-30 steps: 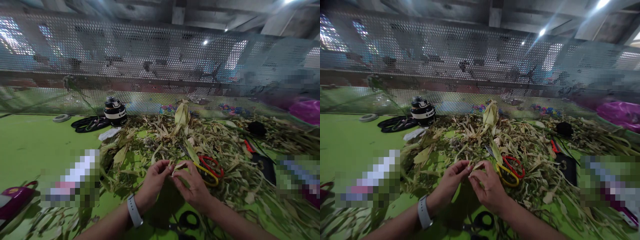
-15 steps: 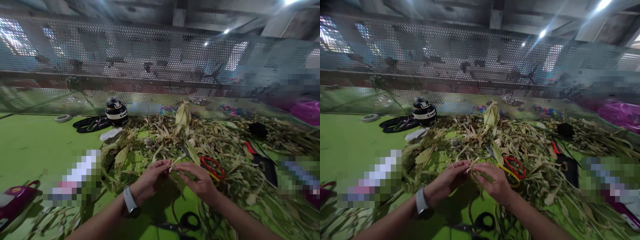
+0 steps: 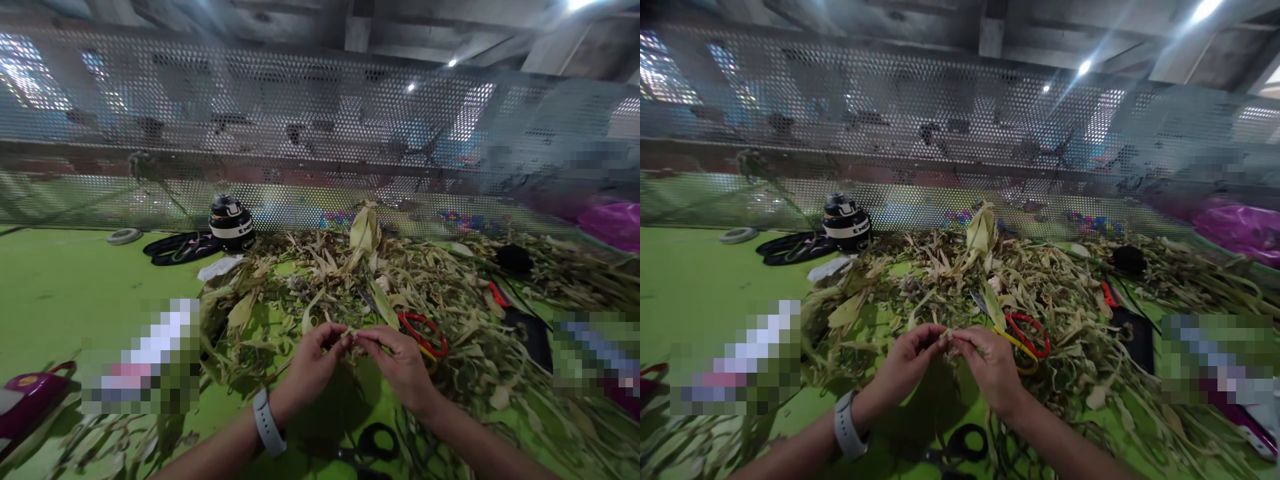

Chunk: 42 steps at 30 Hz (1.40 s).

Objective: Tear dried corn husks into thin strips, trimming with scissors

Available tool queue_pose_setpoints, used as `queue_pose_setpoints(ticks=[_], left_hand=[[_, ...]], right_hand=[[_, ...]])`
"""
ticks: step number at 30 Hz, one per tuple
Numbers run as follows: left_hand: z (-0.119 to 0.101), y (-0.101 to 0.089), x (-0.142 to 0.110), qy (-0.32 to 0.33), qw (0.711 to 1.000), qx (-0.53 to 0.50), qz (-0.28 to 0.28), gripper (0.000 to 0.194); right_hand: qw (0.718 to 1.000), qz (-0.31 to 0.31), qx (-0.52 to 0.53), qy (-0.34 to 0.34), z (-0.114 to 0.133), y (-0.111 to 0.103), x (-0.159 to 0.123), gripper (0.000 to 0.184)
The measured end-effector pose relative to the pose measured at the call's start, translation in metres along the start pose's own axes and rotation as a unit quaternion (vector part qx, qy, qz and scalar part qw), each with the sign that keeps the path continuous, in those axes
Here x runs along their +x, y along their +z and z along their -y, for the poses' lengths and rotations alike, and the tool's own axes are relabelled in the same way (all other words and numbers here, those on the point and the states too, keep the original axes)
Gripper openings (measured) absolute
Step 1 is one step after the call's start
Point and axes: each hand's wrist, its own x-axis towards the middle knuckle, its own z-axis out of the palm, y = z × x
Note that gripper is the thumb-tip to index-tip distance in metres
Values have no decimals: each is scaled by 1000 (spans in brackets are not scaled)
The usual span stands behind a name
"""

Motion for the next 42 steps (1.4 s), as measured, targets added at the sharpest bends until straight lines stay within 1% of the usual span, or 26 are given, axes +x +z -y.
queue_pose_setpoints(ticks=[2, 5, 7, 9, 14, 16, 19, 23, 25, 28, 31, 36, 39, 40, 42], left_hand=[[0, 0, -1, 20, 999, 29, 7, 23], [-1, 0, -2, 43, 997, 63, 8, 19], [-1, 0, -4, 57, 995, 80, 2, 18], [0, 0, -5, 64, 993, 95, 1, 18], [-2, -1, -7, 78, 988, 131, 18, 18], [-3, -2, -7, 93, 985, 143, 26, 19], [-4, -3, -6, 120, 980, 155, 43, 20], [-3, -5, -6, 138, 976, 161, 44, 22], [-2, -6, -6, 139, 977, 158, 43, 21], [-3, -7, -5, 139, 977, 156, 50, 19], [-5, -8, -5, 134, 977, 157, 58, 21], [-4, -9, -5, 145, 973, 167, 68, 27], [0, -8, -6, 167, 964, 191, 79, 29], [0, -8, -6, 175, 961, 195, 82, 28], [1, -8, -6, 185, 960, 193, 85, 18]], right_hand=[[1000, 14, 12, 19, 0, 0, 1, 13], [993, 23, 53, 104, 0, 1, 1, 14], [982, 30, 98, 157, 0, 1, 2, 23], [972, 46, 138, 187, -1, 1, 3, 29], [944, 89, 201, 246, -2, -1, 9, 34], [940, 93, 211, 250, -3, -2, 9, 35], [944, 84, 208, 242, -4, -1, 9, 34], [953, 38, 209, 218, -6, 3, 7, 37], [949, 18, 234, 212, -5, 4, 6, 41], [940, 2, 261, 221, -2, 4, 6, 44], [938, 7, 270, 219, 1, 2, 7, 45], [944, 47, 259, 197, 1, 1, 8, 47], [940, 37, 268, 209, 0, 0, 7, 51], [936, 34, 273, 217, 1, 0, 6, 50], [932, 32, 280, 229, 1, 0, 6, 47]])
